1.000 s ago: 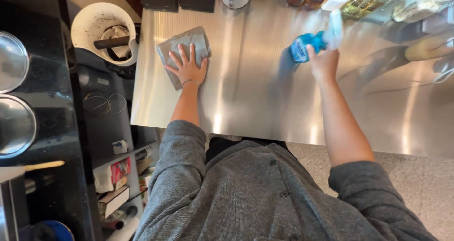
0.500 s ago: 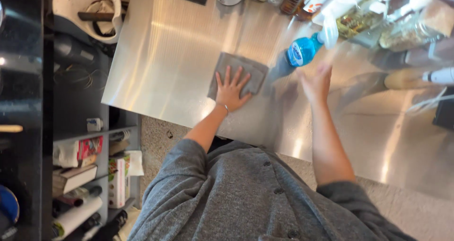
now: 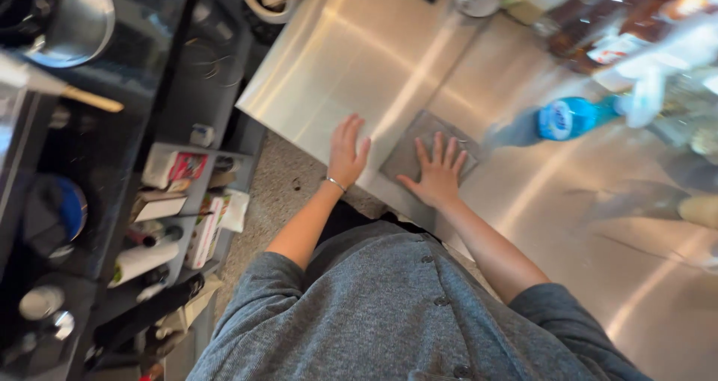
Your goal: Cleaning coffee grounds from the floor and wiping down stainless steel counters with cleaning spray and a cloth.
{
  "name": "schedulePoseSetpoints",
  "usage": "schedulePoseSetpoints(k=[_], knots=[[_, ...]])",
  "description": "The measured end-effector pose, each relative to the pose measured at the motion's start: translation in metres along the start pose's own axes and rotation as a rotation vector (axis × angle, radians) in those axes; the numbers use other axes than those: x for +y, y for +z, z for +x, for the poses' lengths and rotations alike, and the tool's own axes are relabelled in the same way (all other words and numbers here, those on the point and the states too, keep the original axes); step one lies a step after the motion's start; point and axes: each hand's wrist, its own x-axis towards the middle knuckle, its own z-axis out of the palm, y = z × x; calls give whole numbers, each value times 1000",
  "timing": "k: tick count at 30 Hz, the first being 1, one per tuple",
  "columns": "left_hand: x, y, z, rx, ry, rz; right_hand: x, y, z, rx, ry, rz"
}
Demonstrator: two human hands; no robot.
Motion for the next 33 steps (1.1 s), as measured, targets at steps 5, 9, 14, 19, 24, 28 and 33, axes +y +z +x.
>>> schedulePoseSetpoints(k=[5, 9, 14, 19, 24, 28, 33], knots=[[-56, -78, -3, 260, -112, 42, -4, 7, 73, 131, -29, 65], [-70, -126, -5, 297, -146, 16, -50, -16, 135, 228, 230, 256], [-57, -135, 23, 117, -50, -76, -106, 27, 93, 263, -99, 78], [-49, -93, 55, -79, 43, -159, -50, 81, -37, 318, -137, 101], [-15, -51, 74, -253, 198, -204, 94, 139, -139, 438, 571, 266], [19, -24, 73, -315, 228, -240, 119, 88, -100, 335, 1021, 410], [55, 18, 41, -408, 266, -262, 48, 50, -36, 256, 587, 336]])
